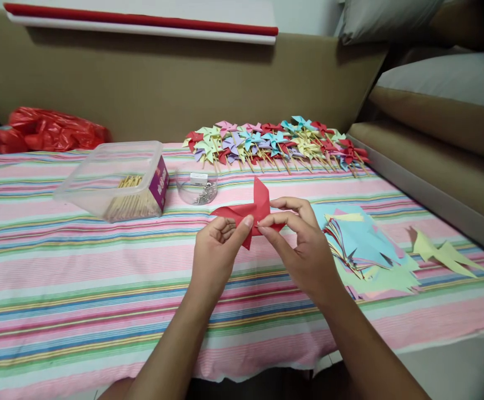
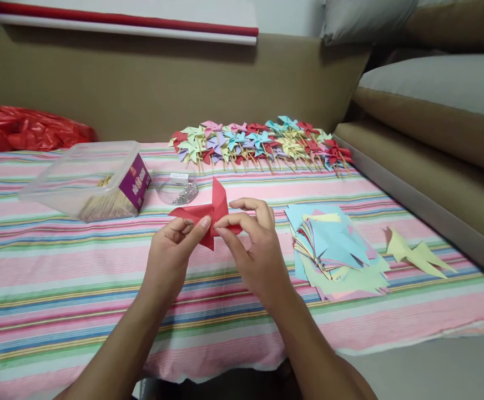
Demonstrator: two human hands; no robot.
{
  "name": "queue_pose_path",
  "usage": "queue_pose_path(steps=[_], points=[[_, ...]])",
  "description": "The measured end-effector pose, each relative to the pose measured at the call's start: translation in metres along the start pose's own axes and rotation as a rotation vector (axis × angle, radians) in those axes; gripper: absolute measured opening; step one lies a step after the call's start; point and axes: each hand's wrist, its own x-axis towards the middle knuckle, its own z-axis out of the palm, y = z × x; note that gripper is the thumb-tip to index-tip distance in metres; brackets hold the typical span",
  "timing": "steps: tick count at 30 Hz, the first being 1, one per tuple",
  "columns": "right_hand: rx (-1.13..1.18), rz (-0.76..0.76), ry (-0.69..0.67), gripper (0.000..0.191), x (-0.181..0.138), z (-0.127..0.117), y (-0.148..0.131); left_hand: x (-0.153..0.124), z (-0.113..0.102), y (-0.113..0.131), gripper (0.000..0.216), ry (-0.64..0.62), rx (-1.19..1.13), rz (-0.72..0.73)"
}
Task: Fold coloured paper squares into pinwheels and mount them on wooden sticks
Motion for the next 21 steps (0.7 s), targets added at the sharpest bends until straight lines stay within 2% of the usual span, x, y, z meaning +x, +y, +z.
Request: queue_pose_path(steps=[11, 21], points=[[0.066, 0.007, -0.069, 0.007, 0.0023, -0.0054, -0.0002, -0.0011, 0.0019, -0.0001, 0.03, 0.025, -0.019, -0.012], [0.124, 0.012, -0.065, 0.007, 0.0033, -0.0046, -0.0007, -0.0022, 0.0036, 0.0011, 0.028, 0.015, -0.044, -0.008]])
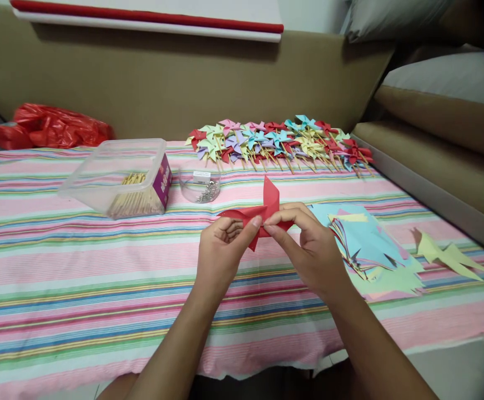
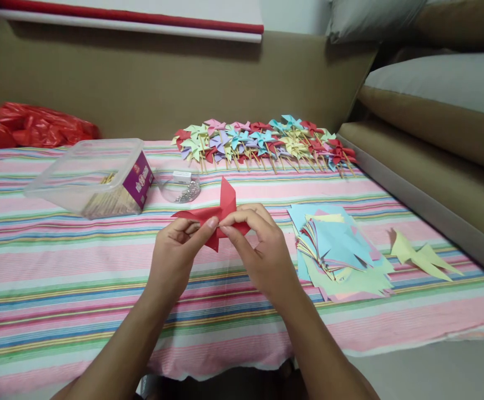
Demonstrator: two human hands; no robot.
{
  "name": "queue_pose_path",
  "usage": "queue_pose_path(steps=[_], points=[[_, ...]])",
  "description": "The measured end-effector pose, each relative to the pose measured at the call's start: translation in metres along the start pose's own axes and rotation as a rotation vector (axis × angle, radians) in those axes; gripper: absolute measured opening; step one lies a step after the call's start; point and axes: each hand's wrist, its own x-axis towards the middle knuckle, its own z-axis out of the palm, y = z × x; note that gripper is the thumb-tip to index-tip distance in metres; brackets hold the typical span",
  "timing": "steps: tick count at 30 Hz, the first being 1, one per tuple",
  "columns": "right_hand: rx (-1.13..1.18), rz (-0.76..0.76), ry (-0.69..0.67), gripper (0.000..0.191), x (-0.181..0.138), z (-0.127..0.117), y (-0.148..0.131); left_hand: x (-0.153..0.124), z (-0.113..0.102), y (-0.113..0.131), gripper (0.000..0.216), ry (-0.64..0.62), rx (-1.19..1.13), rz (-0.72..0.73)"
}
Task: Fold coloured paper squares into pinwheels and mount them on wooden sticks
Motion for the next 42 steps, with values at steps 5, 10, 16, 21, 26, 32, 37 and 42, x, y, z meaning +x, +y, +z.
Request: queue_pose_path(steps=[5, 10, 16, 21, 26, 32, 37, 42], points=[[0.033, 0.033, -0.007, 0.006, -0.001, -0.001, 0.002, 0.0, 0.0, 0.0, 0.028, -0.02, 0.012, 0.014], [0.055, 0.078, -0.015, 0.005, -0.001, -0.001, 0.003, 0.0, -0.001, -0.001, 0.028, -0.002, 0.061, 0.047], [0.132, 0.16, -0.013, 0.006, -0.002, 0.001, 0.0, -0.001, -0.001, -0.002, 0.022, -0.002, 0.128, 0.105], [0.202, 0.252, 0.032, 0.008, -0.004, 0.002, -0.001, 0.0, 0.0, -0.005, 0.021, -0.012, 0.12, 0.103], [0.207, 0.265, 0.069, 0.006, -0.004, 0.004, 0.0, -0.001, 0.001, -0.007, 0.029, -0.021, 0.099, 0.095], [0.204, 0.294, 0.094, 0.007, -0.004, 0.006, 0.001, -0.001, 0.002, -0.006, 0.037, -0.017, 0.133, 0.072], [0.198, 0.308, 0.095, 0.01, -0.006, 0.005, 0.002, 0.0, 0.0, -0.01, 0.042, -0.005, 0.148, 0.086], [0.381, 0.305, 0.171, 0.031, -0.005, 0.009, 0.004, 0.0, 0.0, -0.009, 0.039, -0.014, 0.175, 0.1]])
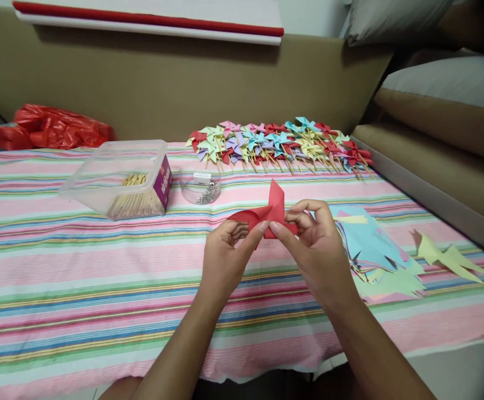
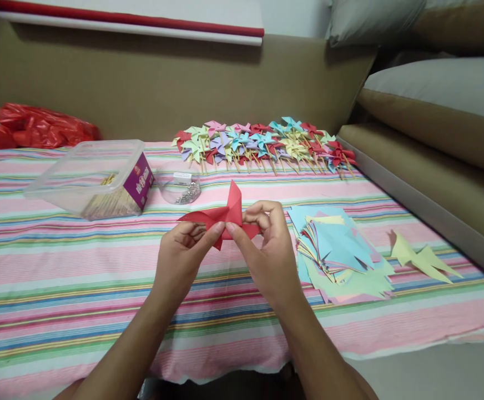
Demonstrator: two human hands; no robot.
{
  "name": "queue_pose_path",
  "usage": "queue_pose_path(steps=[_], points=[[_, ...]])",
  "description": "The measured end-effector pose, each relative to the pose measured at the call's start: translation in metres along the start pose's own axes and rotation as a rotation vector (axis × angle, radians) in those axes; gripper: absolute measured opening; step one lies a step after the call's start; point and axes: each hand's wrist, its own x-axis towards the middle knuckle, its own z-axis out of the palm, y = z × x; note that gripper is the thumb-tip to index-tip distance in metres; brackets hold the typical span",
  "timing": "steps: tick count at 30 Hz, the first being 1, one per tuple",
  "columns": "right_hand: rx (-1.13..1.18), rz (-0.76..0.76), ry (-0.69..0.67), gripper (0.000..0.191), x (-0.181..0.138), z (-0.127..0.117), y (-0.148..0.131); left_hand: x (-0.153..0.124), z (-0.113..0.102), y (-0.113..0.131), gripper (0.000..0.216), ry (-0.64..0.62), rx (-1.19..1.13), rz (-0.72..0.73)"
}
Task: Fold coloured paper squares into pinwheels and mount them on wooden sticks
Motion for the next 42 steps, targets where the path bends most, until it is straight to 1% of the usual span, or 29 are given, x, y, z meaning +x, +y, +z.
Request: queue_pose_path(steps=[2, 3, 7, 13, 20, 24, 42], points=[[0.034, 0.031, -0.022, 0.041, 0.0004, 0.0002, -0.0005, -0.0003, -0.0003, 0.0021, 0.035, -0.006, 0.013, 0.011], [0.025, 0.044, -0.045, 0.04, 0.0006, -0.0002, -0.0012, -0.0004, -0.0006, 0.0031, 0.032, -0.013, 0.016, 0.018], [-0.033, 0.053, -0.123, 0.023, 0.0006, -0.0033, -0.0048, -0.0005, -0.0022, 0.0046, 0.023, -0.043, 0.035, 0.051], [0.0, 0.073, -0.121, 0.018, 0.0003, -0.0049, -0.005, 0.0002, -0.0042, 0.0019, 0.017, -0.07, 0.065, 0.084], [0.042, 0.105, -0.129, 0.018, -0.0004, -0.0048, -0.0046, 0.0004, -0.005, 0.001, 0.008, -0.135, -0.015, 0.182], [0.061, 0.111, -0.138, 0.018, -0.0005, -0.0054, -0.003, -0.0001, -0.0058, 0.001, 0.004, -0.151, -0.003, 0.195], [0.057, 0.074, -0.125, 0.015, 0.0011, -0.0044, 0.0007, 0.0004, -0.0091, 0.0, 0.006, -0.149, 0.074, 0.291]])
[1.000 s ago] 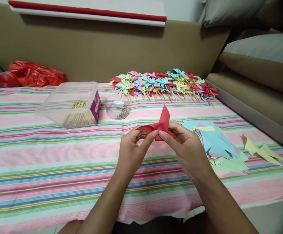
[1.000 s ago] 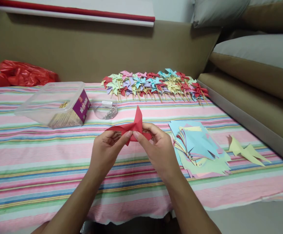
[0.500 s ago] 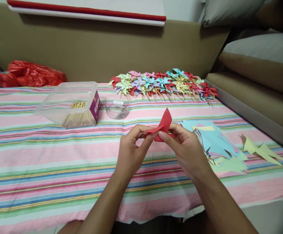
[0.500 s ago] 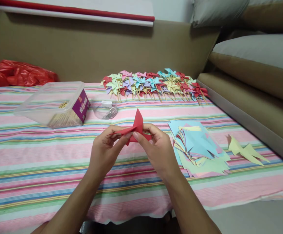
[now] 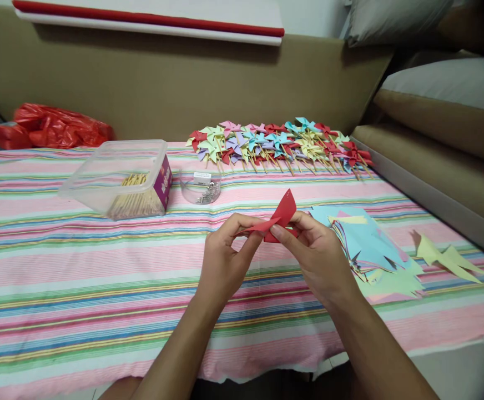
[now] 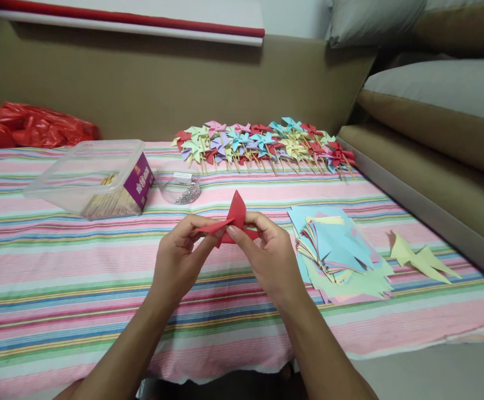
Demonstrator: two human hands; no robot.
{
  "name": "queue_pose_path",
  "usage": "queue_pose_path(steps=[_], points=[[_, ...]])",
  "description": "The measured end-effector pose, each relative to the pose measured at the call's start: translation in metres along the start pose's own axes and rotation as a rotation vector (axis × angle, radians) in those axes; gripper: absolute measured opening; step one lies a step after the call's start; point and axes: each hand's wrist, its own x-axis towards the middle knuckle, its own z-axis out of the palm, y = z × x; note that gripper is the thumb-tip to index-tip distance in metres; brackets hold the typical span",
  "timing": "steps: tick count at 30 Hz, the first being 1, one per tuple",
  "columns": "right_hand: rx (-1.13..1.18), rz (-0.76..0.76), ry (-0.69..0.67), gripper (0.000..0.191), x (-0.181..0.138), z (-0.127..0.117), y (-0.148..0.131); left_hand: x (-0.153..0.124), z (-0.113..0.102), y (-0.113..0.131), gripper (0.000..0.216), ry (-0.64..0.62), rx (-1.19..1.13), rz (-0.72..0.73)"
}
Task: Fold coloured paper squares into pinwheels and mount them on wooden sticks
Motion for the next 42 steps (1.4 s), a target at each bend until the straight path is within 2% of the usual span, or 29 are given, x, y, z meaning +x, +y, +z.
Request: queue_pose_path(steps=[14, 17, 19, 22, 25, 28, 35, 42], points=[[-0.066, -0.018, 0.036, 0.013, -0.001, 0.004, 0.001, -0.001, 0.001, -0.003, 0.007, 0.038, 0.067, 0.031], [-0.198, -0.125, 0.059, 0.009, -0.001, 0.003, -0.002, 0.0, -0.003, 0.001, 0.01, 0.034, 0.157, 0.148], [-0.336, -0.246, 0.071, 0.006, -0.002, 0.001, -0.005, 0.002, -0.007, 0.005, 0.016, 0.009, 0.262, 0.269], [-0.497, -0.446, 0.042, 0.01, -0.004, -0.003, -0.009, 0.003, -0.016, 0.011, 0.024, -0.053, 0.392, 0.408], [-0.551, -0.564, 0.024, 0.016, -0.005, -0.003, -0.011, 0.003, -0.023, 0.013, 0.028, -0.08, 0.437, 0.456], [-0.549, -0.611, 0.043, 0.019, -0.007, -0.001, -0.011, 0.002, -0.026, 0.011, 0.032, -0.056, 0.409, 0.463], [-0.535, -0.604, 0.044, 0.018, -0.008, 0.002, -0.014, 0.004, -0.026, 0.014, 0.03, -0.078, 0.357, 0.461], [-0.42, -0.443, -0.017, 0.009, -0.003, 0.007, -0.006, 0.004, -0.026, 0.015, 0.019, -0.071, 0.401, 0.386]])
